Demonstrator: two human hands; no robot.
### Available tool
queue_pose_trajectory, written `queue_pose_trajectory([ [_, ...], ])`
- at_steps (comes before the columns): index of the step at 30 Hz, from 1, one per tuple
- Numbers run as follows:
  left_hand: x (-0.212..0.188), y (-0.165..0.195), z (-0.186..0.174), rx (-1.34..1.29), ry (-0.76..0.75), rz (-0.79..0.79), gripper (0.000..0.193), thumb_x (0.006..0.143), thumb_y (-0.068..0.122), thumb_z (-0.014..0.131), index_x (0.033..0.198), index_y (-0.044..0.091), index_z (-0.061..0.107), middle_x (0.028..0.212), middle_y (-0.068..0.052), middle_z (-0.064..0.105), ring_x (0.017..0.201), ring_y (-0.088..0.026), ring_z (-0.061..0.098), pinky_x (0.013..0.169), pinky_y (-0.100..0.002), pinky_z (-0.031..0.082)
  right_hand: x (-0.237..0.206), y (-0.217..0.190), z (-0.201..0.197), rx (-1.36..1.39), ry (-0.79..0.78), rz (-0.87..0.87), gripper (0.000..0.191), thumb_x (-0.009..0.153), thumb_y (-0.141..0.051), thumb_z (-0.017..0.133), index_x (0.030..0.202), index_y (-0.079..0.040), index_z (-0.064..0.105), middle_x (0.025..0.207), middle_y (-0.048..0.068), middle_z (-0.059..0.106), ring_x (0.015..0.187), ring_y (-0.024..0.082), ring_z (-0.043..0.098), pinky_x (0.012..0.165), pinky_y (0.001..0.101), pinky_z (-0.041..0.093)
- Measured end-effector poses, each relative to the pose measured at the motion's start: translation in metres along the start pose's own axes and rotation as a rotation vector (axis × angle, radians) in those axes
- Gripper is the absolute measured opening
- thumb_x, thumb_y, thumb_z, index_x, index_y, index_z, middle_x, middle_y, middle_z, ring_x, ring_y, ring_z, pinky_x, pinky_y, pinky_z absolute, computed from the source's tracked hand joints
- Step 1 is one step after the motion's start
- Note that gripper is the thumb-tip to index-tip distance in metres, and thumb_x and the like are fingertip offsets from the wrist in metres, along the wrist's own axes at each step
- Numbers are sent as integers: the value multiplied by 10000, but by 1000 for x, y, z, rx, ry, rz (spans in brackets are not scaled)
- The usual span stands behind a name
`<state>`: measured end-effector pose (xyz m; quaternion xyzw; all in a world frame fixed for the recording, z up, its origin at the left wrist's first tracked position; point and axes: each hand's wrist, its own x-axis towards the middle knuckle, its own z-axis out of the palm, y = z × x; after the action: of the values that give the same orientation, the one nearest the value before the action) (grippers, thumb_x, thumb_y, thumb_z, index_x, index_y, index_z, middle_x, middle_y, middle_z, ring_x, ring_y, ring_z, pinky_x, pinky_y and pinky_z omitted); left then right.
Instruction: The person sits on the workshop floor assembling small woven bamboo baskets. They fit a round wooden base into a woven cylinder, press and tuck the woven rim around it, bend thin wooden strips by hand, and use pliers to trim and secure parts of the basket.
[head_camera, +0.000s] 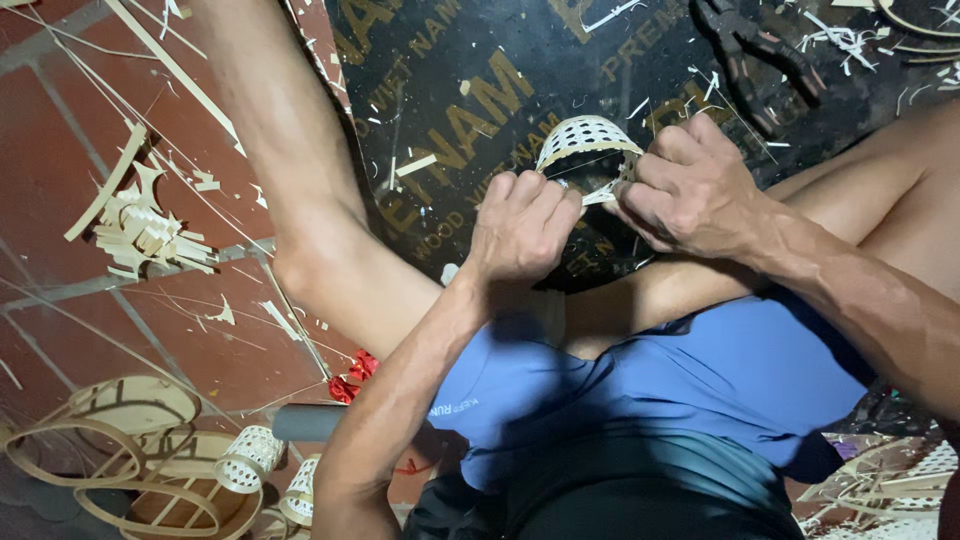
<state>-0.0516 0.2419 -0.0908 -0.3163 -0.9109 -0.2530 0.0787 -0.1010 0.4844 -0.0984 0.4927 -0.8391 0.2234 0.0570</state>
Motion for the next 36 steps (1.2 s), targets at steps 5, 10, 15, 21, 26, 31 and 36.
queue_pose_trajectory([
  [5,0,0,1,24,-29,-5,145,888,149,625,1003,72,668,878,-23,548,887,-207,541,793,-379,387,0,0,-1,9,-12,5,194,840,-204,823,790,-86,677,771,24,557,807,239,520,725,400,375],
  [10,1,-6,1,-34,-23,46,114,903,139,639,1000,88,669,870,-21,531,893,-208,530,809,-383,383,5,-2,-7,-54,-155,16,152,825,-240,762,898,-113,721,749,-5,567,789,214,521,717,400,368],
  [15,-1,-8,0,-27,-68,73,108,912,164,662,1001,102,663,890,-14,542,931,-212,545,833,-398,400,12,-10,-11,-119,-339,-24,355,805,-195,638,1133,-119,752,835,-31,604,842,171,579,719,372,396],
  [21,-7,-21,-13,-126,-116,129,253,873,128,655,1114,51,657,997,-56,600,1042,-250,580,876,-381,494,17,-12,-11,-69,-373,-30,308,836,-197,624,1101,-108,753,851,-3,609,824,191,599,681,367,437],
  [26,-5,-27,-15,-161,-68,192,261,876,125,653,1112,14,644,1109,-81,629,1075,-258,596,899,-375,523,15,-10,-13,-15,-317,-14,345,781,-183,634,1091,-104,762,826,14,590,783,196,593,663,370,433],
  [31,-6,-26,-12,-93,-49,225,262,876,116,685,1109,-1,668,1138,-69,638,1086,-247,611,880,-377,512,11,-10,-5,31,-304,10,157,791,-184,665,909,-96,722,788,19,568,785,214,594,674,378,447],
  [36,-7,-25,-10,-88,-49,213,278,846,113,705,1102,8,674,1129,-65,648,1105,-241,626,872,-368,519,3,-10,3,116,-107,47,187,765,-124,700,941,-62,711,786,27,556,766,225,582,657,372,444],
])
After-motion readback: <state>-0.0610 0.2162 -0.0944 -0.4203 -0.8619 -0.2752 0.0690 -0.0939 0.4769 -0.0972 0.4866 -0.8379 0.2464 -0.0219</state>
